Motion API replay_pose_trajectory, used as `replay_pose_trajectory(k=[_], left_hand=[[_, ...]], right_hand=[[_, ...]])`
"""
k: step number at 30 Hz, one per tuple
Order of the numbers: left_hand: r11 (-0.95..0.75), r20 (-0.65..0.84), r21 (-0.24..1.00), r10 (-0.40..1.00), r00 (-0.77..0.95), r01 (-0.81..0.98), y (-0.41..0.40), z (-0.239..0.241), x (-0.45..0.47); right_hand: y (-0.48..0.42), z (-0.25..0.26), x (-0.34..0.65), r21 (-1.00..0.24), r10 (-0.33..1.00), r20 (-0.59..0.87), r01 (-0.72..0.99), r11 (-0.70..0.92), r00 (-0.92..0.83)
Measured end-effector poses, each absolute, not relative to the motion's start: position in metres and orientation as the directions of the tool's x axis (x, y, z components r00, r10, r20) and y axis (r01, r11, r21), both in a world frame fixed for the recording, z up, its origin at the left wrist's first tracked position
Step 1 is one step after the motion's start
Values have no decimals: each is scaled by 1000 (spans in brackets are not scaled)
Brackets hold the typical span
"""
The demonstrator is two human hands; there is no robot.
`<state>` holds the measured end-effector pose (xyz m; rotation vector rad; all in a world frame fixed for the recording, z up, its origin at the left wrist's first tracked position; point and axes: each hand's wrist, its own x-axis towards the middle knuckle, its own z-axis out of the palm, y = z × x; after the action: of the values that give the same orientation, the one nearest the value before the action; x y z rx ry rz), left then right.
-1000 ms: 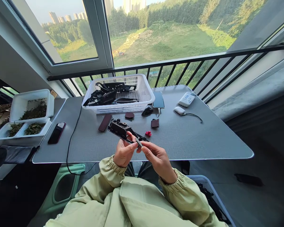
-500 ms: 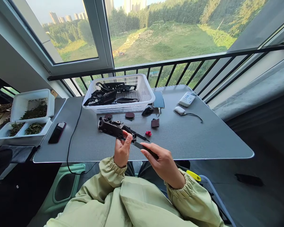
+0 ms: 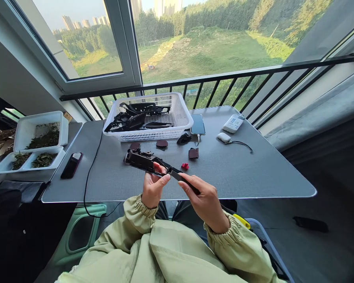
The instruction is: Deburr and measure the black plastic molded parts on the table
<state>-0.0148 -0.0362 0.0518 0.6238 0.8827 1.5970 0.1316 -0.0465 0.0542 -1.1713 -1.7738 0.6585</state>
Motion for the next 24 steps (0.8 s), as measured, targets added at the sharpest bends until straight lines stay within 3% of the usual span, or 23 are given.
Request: replay_pose_trajectory(k=[6, 13, 24], left_hand=[[17, -101, 714, 992, -79, -700, -37, 58, -18], [164, -143, 667, 985, 92, -726, -38, 61, -17], [131, -113, 628, 991, 76, -767, -36, 62, -20]], right_hand=[[-44, 51, 132, -974, 966, 153, 134, 183, -207], [-48, 54, 123, -968, 955, 22, -246, -53, -296], [-54, 56, 128, -988, 921, -65, -108, -114, -384]])
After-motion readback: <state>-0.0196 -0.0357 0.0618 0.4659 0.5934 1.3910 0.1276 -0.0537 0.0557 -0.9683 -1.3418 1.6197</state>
